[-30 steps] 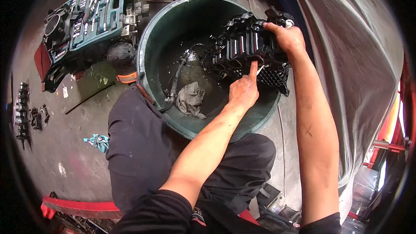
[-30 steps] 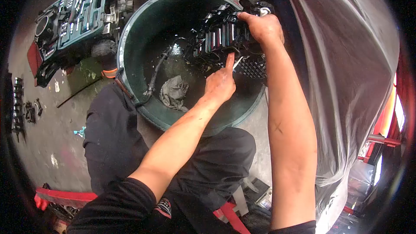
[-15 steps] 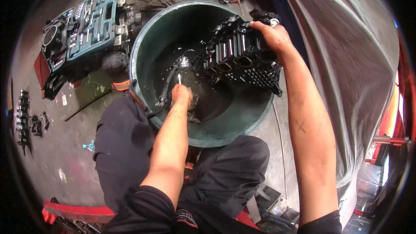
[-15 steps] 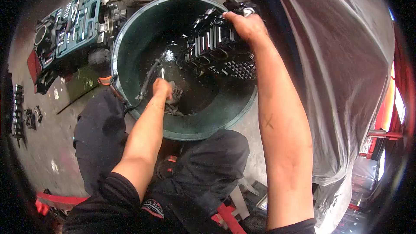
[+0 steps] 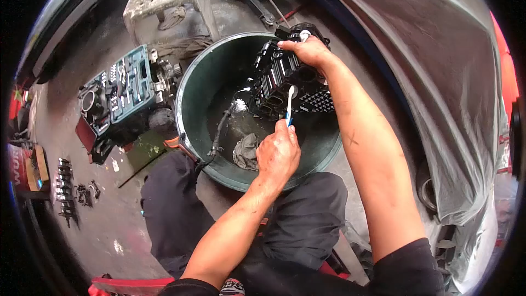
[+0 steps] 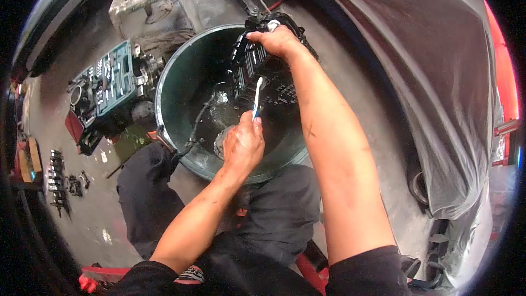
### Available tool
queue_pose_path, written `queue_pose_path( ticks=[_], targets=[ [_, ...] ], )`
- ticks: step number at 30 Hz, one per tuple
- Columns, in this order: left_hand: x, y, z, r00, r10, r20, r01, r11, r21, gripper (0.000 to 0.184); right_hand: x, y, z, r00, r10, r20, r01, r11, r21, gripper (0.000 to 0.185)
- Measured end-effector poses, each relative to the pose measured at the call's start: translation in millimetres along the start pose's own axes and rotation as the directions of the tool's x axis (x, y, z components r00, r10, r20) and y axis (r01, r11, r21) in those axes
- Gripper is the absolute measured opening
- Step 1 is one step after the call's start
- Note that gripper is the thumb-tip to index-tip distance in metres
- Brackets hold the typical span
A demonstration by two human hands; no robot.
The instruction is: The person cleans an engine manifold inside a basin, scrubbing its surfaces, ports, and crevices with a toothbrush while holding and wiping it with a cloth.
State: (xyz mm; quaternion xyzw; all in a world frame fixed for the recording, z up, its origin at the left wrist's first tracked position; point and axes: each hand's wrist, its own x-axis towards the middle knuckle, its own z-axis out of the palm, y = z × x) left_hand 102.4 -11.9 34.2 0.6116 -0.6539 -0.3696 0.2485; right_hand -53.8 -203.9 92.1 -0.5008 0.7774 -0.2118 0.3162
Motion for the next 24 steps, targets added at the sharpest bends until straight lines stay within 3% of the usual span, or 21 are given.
queue_pose_path(
  ticks=[2, 5, 8, 9, 10, 14, 21, 24],
  targets=[
    [-3.8, 12.8, -2.9, 0.992, 0.104, -0.078, -0.105, 0.994, -0.017, 0.024, -5.5, -3.0, -2.5, 1.0, -0.014, -0.002, 0.014, 1.0, -0.02, 0.078],
    [27.4, 15.6, 18.1, 0.994, 0.057, -0.088, -0.063, 0.996, -0.058, 0.026, -1.5, 0.0, -0.8, 0.999, -0.039, -0.016, 0.036, 0.991, -0.128, 0.083],
    [41.7, 8.9, 60.0, 0.996, -0.027, -0.084, -0.011, 0.908, -0.419, 0.029, 8.6, 3.8, 1.8, 1.0, 0.009, 0.001, -0.008, 0.984, -0.175, 0.083],
    [41.9, 16.4, 62.6, 0.996, -0.058, -0.071, 0.01, 0.835, -0.551, 0.031, 9.2, 1.4, 1.3, 1.0, 0.008, -0.008, -0.009, 0.984, -0.177, 0.084],
    [35.8, 21.4, 64.9, 0.986, -0.122, 0.11, 0.162, 0.612, -0.774, 0.029, 9.2, 0.6, 0.8, 1.0, 0.008, -0.018, -0.011, 0.984, -0.18, 0.084],
    [64.6, 40.4, 34.4, 0.933, -0.087, 0.349, 0.357, 0.094, -0.929, 0.026, 6.5, 4.9, 3.9, 0.999, 0.047, -0.002, -0.047, 0.986, -0.163, 0.086],
    [35.1, 37.8, 44.4, 0.924, -0.14, 0.355, 0.382, 0.307, -0.872, 0.026, 0.1, -3.6, 1.1, 0.998, 0.017, -0.063, -0.03, 0.975, -0.219, 0.082],
    [33.7, 36.4, 45.1, 0.92, -0.122, 0.373, 0.392, 0.243, -0.887, 0.026, -1.9, -4.8, -0.2, 0.998, 0.035, -0.047, -0.044, 0.977, -0.207, 0.08]
  ],
)
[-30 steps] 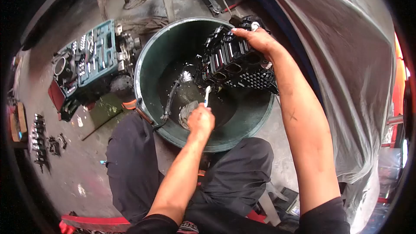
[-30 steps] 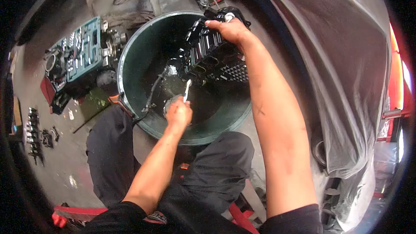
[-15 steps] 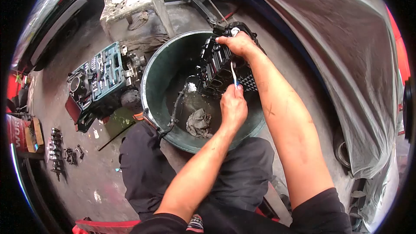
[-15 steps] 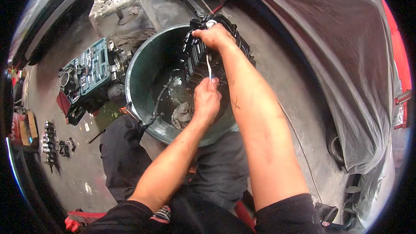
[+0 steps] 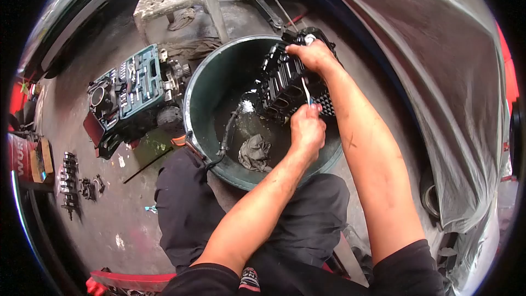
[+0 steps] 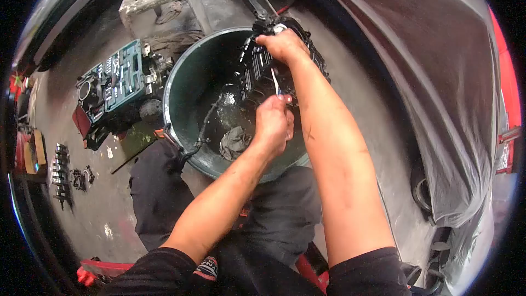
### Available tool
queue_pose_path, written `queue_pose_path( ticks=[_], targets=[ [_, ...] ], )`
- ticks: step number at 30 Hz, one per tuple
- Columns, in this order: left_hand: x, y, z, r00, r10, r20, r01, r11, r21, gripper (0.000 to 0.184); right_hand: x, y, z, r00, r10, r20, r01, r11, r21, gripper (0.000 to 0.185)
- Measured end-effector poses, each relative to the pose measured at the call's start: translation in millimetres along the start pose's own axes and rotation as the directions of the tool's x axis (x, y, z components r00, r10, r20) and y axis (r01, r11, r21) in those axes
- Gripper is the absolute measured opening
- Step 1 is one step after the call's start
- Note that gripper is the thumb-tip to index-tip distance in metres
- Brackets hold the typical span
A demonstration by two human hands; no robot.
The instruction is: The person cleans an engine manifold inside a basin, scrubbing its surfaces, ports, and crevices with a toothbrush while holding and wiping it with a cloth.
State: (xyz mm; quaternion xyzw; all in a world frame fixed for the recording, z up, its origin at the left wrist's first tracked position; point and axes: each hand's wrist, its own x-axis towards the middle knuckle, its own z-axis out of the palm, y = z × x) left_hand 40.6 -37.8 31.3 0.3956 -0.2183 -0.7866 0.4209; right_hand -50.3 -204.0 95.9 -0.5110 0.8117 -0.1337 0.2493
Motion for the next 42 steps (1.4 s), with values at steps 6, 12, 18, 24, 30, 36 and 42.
queue_pose_path(
  ticks=[6, 12, 18, 24, 30, 36, 42],
  targets=[
    [-29.4, -35.5, -49.6, 0.991, 0.07, -0.116, -0.022, 0.927, 0.375, 0.027, 10.1, 6.4, 8.6, 0.999, -0.01, -0.03, 0.009, 1.0, -0.017, 0.081],
    [2.0, -11.3, -33.3, 0.944, 0.326, -0.045, -0.249, 0.798, 0.548, 0.031, 9.2, 4.0, 8.3, 0.999, -0.024, -0.031, 0.024, 0.999, -0.027, 0.076],
    [9.8, 11.5, -8.8, 0.999, 0.002, 0.049, 0.0, 0.999, -0.042, 0.028, 1.5, -1.2, 5.4, 0.998, 0.031, -0.055, -0.032, 0.999, -0.02, 0.077],
    [17.1, -11.3, -1.4, 0.975, 0.217, -0.047, -0.206, 0.963, 0.172, 0.028, -1.4, -3.9, 4.1, 0.999, 0.049, -0.024, -0.048, 0.998, 0.027, 0.077],
    [5.8, 28.5, 3.2, 0.89, 0.454, -0.037, -0.297, 0.638, 0.71, 0.027, 13.1, 6.2, 9.8, 0.998, 0.005, -0.055, 0.0, 0.995, 0.101, 0.085],
    [-0.4, 34.0, -2.3, 0.907, 0.422, 0.007, -0.26, 0.545, 0.797, 0.026, 14.2, 5.1, 11.5, 0.995, 0.007, -0.103, 0.0, 0.998, 0.07, 0.092],
    [15.7, 28.0, -22.4, 0.92, 0.392, -0.028, -0.213, 0.556, 0.803, 0.027, 5.4, 4.2, 11.2, 0.989, 0.034, -0.141, -0.025, 0.997, 0.067, 0.09]
  ],
)
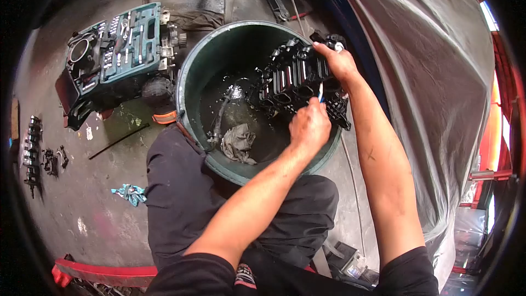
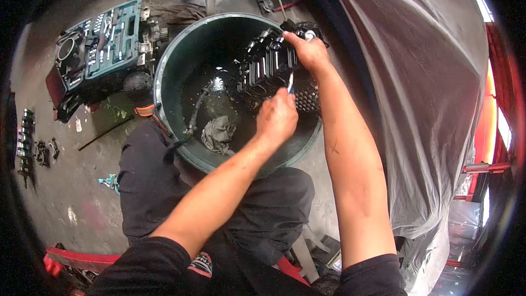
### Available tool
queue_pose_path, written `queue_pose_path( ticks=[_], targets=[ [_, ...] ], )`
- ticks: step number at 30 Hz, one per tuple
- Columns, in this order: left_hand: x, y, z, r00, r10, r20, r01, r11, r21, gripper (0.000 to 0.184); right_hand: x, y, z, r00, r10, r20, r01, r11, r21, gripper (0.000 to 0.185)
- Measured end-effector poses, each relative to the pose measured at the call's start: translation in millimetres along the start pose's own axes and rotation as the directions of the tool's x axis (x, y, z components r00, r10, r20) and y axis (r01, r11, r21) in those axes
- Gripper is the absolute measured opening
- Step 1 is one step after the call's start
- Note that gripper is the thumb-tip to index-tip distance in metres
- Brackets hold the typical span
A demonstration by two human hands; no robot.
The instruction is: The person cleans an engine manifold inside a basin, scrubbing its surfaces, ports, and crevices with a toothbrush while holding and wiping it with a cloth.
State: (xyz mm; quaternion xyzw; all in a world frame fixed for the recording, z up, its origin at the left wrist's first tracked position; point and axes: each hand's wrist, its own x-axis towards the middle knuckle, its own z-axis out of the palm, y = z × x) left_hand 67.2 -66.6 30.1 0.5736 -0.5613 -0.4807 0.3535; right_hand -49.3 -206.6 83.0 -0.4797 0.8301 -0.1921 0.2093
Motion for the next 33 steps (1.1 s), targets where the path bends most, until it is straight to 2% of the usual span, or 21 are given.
queue_pose_path(
  ticks=[1, 3, 4, 7, 9, 11, 12, 18, 21, 22, 25, 26, 29, 30, 33],
  targets=[
    [-5.8, 0.7, 0.8, 0.998, -0.06, 0.035, 0.062, 0.996, -0.066, 0.026, -3.2, 0.0, 1.5, 1.0, -0.02, 0.007, 0.02, 1.0, 0.002, 0.089],
    [-7.0, -0.1, 2.8, 0.995, -0.084, 0.045, 0.094, 0.955, -0.282, 0.028, -8.8, -1.2, 0.1, 0.998, -0.059, 0.01, 0.059, 0.998, -0.002, 0.088],
    [-9.2, -0.9, 6.4, 0.99, -0.116, 0.082, 0.139, 0.918, -0.373, 0.029, -9.9, -0.9, -3.4, 0.997, -0.031, 0.075, 0.03, 0.999, 0.012, 0.087],
    [-41.7, -20.1, 46.4, 0.965, -0.211, 0.158, 0.264, 0.777, -0.572, 0.027, -12.2, -4.1, -2.3, 1.0, 0.003, 0.006, -0.003, 1.0, 0.003, 0.087],
    [-69.9, -36.2, 53.7, 0.947, -0.231, 0.224, 0.317, 0.793, -0.52, 0.025, 8.4, 4.3, 3.0, 1.0, 0.011, 0.004, -0.011, 1.0, 0.005, 0.088],
    [-77.4, -44.7, 35.4, 0.983, -0.183, 0.031, 0.181, 0.905, -0.384, 0.024, 17.8, 8.9, 4.6, 1.0, -0.001, 0.0, 0.001, 1.0, 0.006, 0.089],
    [-72.3, -44.3, 23.1, 0.982, -0.175, 0.064, 0.187, 0.926, -0.327, 0.023, 0.5, -2.3, -0.8, 1.0, 0.025, 0.001, -0.025, 1.0, 0.007, 0.089],
    [-51.4, -21.3, -2.9, 0.994, 0.05, -0.102, -0.063, 0.989, -0.131, 0.023, 0.5, -3.2, -2.0, 1.0, -0.024, 0.016, 0.024, 0.999, -0.031, 0.084],
    [-19.9, -12.6, -5.5, 0.999, 0.042, 0.003, -0.042, 0.999, -0.034, 0.023, -1.2, -1.7, -2.8, 0.999, -0.028, 0.023, 0.029, 0.999, -0.024, 0.084],
    [-7.5, -13.8, -1.8, 0.999, 0.006, 0.045, -0.003, 0.998, -0.06, 0.025, 4.6, 1.3, -0.5, 0.999, -0.02, 0.025, 0.02, 1.0, -0.013, 0.084],
    [-6.9, -9.9, -11.2, 0.996, -0.032, 0.081, 0.031, 0.999, 0.014, 0.026, 9.4, 3.6, 3.8, 0.999, -0.028, -0.029, 0.027, 1.0, -0.014, 0.067],
    [-11.4, -5.1, -26.1, 0.991, -0.06, 0.116, 0.048, 0.993, 0.109, 0.024, 14.8, 8.2, 6.8, 0.999, -0.034, -0.028, 0.034, 0.999, -0.003, 0.068],
    [-21.4, -7.4, -45.4, 0.996, -0.03, 0.083, 0.006, 0.961, 0.275, 0.025, 5.3, 2.9, 0.7, 0.996, -0.083, -0.018, 0.082, 0.996, -0.035, 0.07],
    [-23.6, -9.3, -48.8, 0.999, -0.029, 0.033, 0.016, 0.945, 0.328, 0.027, 2.4, -2.3, -1.1, 0.998, -0.05, -0.025, 0.047, 0.995, -0.082, 0.071],
    [-26.8, -29.3, -56.6, 0.998, 0.048, -0.033, -0.035, 0.948, 0.317, 0.024, 5.9, 0.1, 1.0, 1.0, -0.011, 0.008, 0.011, 1.0, -0.013, 0.082]
  ],
)
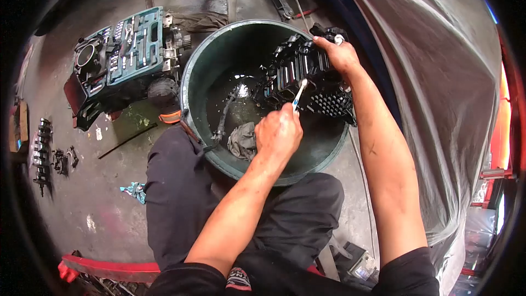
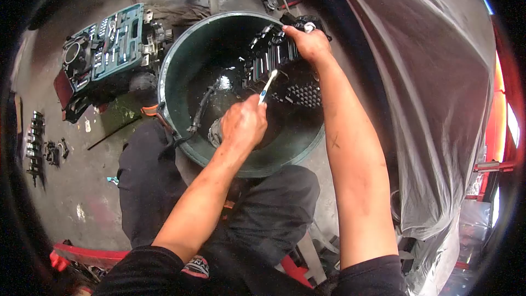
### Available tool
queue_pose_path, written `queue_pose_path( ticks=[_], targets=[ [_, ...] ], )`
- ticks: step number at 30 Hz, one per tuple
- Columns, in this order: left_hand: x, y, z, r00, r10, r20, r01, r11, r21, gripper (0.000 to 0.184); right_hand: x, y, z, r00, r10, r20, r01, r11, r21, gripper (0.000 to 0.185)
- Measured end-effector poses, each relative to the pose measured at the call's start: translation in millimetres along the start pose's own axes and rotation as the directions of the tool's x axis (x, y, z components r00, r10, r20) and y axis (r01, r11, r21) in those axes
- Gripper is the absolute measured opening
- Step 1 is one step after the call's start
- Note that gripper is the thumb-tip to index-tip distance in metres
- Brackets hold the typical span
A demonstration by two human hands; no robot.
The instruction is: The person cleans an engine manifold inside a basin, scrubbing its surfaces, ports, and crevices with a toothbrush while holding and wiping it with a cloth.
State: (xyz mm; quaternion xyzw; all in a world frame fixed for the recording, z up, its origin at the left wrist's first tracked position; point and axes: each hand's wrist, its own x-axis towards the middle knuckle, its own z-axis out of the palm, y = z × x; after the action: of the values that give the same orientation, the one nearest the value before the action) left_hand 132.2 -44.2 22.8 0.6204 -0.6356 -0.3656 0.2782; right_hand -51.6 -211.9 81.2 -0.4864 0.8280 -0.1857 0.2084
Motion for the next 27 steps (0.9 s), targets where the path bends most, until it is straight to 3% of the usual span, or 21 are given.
queue_pose_path(
  ticks=[8, 10, 11, 14, 18, 19, 22, 24, 25, 26, 27],
  targets=[
    [19.0, 17.8, 31.6, 0.989, 0.145, -0.006, -0.145, 0.987, -0.064, 0.021, -4.4, 1.7, -2.1, 1.0, 0.016, 0.01, -0.016, 1.0, 0.007, 0.079],
    [18.5, 15.5, 32.2, 0.995, 0.094, 0.017, -0.09, 0.986, -0.141, 0.023, -2.8, 0.1, 1.0, 0.999, -0.01, -0.042, 0.01, 1.0, 0.009, 0.068],
    [9.8, 16.9, 29.3, 0.998, 0.065, 0.019, -0.061, 0.984, -0.169, 0.022, 3.1, 5.7, 4.8, 0.997, -0.07, -0.041, 0.071, 0.997, 0.008, 0.069],
    [-16.9, 16.8, 22.3, 0.995, -0.055, 0.08, 0.075, 0.958, -0.275, 0.021, 2.0, 3.7, -0.7, 0.998, -0.053, 0.015, 0.053, 0.999, -0.007, 0.085],
    [-14.5, 14.4, 38.6, 0.998, 0.055, -0.016, -0.057, 0.925, -0.377, 0.022, -6.7, -2.7, -3.1, 1.0, 0.022, 0.022, -0.022, 1.0, 0.005, 0.086],
    [-2.2, 17.3, 45.1, 0.995, 0.085, -0.05, -0.098, 0.91, -0.403, 0.022, 0.7, 4.7, 1.1, 1.0, -0.023, 0.007, 0.023, 0.999, 0.023, 0.087],
    [33.8, 18.5, 82.1, 0.993, 0.053, 0.108, 0.05, 0.63, -0.775, 0.028, -8.6, -4.0, -2.1, 1.0, 0.002, -0.021, -0.003, 1.0, -0.03, 0.091],
    [52.6, 39.5, 62.0, 0.917, 0.098, 0.387, 0.376, 0.112, -0.92, 0.025, -1.2, 2.6, 1.6, 1.0, 0.008, -0.021, -0.009, 1.0, -0.01, 0.093],
    [62.0, 52.8, 72.0, 0.948, 0.089, 0.306, 0.289, 0.158, -0.944, 0.019, 2.1, 4.4, 2.1, 1.0, 0.008, -0.018, -0.009, 1.0, -0.002, 0.094],
    [61.7, 65.5, 76.4, 0.956, 0.01, 0.294, 0.288, 0.179, -0.941, 0.023, 3.0, 2.0, 1.0, 0.999, 0.019, -0.029, -0.02, 0.999, -0.036, 0.095],
    [57.3, 64.1, 89.8, 0.995, -0.014, 0.097, 0.094, 0.422, -0.902, 0.026, -1.8, -2.2, -1.5, 0.999, 0.045, 0.031, -0.046, 0.999, 0.023, 0.094]
  ],
)
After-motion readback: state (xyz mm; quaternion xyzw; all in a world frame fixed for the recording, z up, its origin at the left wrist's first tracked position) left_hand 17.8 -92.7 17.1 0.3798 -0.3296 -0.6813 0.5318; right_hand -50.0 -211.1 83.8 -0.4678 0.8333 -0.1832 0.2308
